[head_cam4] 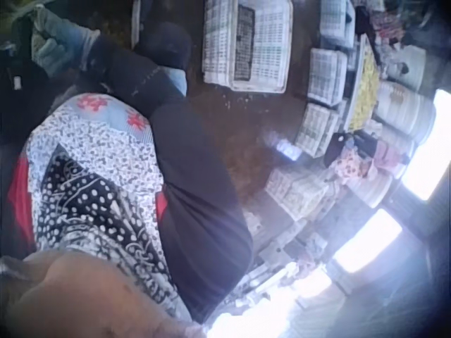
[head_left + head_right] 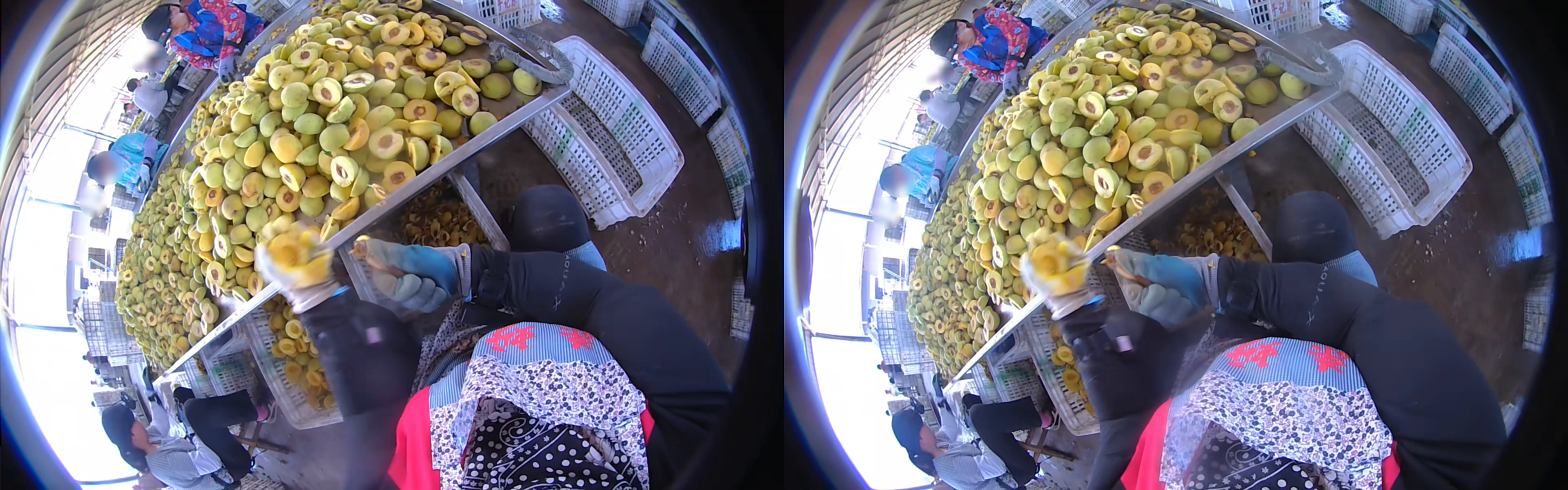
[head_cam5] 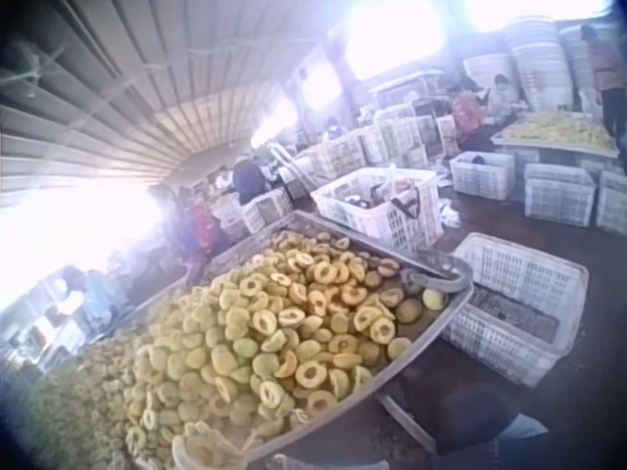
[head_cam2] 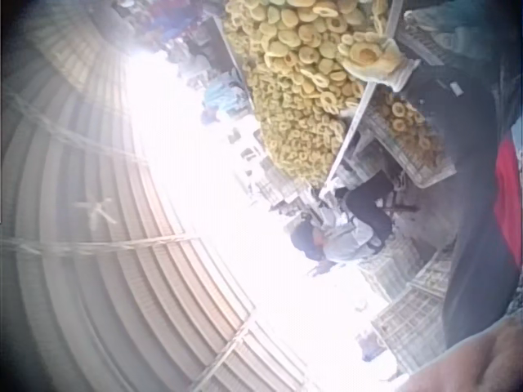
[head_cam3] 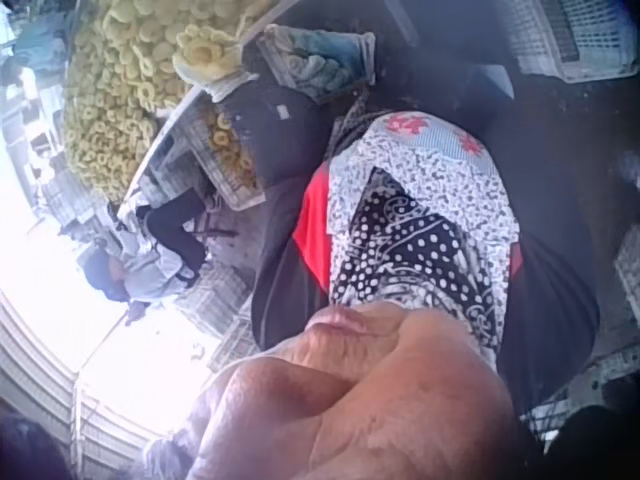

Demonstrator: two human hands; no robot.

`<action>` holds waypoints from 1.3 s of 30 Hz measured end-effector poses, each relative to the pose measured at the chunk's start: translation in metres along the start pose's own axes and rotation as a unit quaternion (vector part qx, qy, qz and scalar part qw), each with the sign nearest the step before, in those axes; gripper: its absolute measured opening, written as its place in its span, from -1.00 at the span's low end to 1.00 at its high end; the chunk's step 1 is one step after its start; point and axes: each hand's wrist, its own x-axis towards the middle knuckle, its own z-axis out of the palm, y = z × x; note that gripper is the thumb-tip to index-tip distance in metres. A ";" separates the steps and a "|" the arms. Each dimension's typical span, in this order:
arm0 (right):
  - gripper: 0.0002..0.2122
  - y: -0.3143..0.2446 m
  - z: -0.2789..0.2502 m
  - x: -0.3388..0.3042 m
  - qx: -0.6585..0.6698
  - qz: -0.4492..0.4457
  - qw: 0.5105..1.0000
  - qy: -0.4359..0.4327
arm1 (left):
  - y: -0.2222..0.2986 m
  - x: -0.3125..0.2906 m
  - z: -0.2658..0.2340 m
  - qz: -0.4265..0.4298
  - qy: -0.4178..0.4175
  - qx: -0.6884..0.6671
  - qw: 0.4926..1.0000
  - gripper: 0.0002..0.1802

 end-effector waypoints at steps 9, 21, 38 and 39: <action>-0.37 -0.002 0.032 0.002 -0.316 -0.067 0.865 0.384 | 0.068 0.011 -0.027 0.223 0.027 0.720 0.657 -0.69; -0.48 -0.013 0.033 0.008 -0.406 -0.101 0.787 0.454 | -0.003 0.090 -0.025 -0.055 -0.162 0.925 0.338 -0.32; -0.63 -0.014 0.016 0.026 -0.604 -0.253 0.623 0.427 | -0.043 -0.028 0.017 0.007 -0.203 0.390 0.898 -0.68; -0.64 -0.016 0.015 0.027 -0.632 -0.259 0.599 0.417 | -0.050 -0.032 0.015 0.133 -0.240 0.504 0.819 -0.73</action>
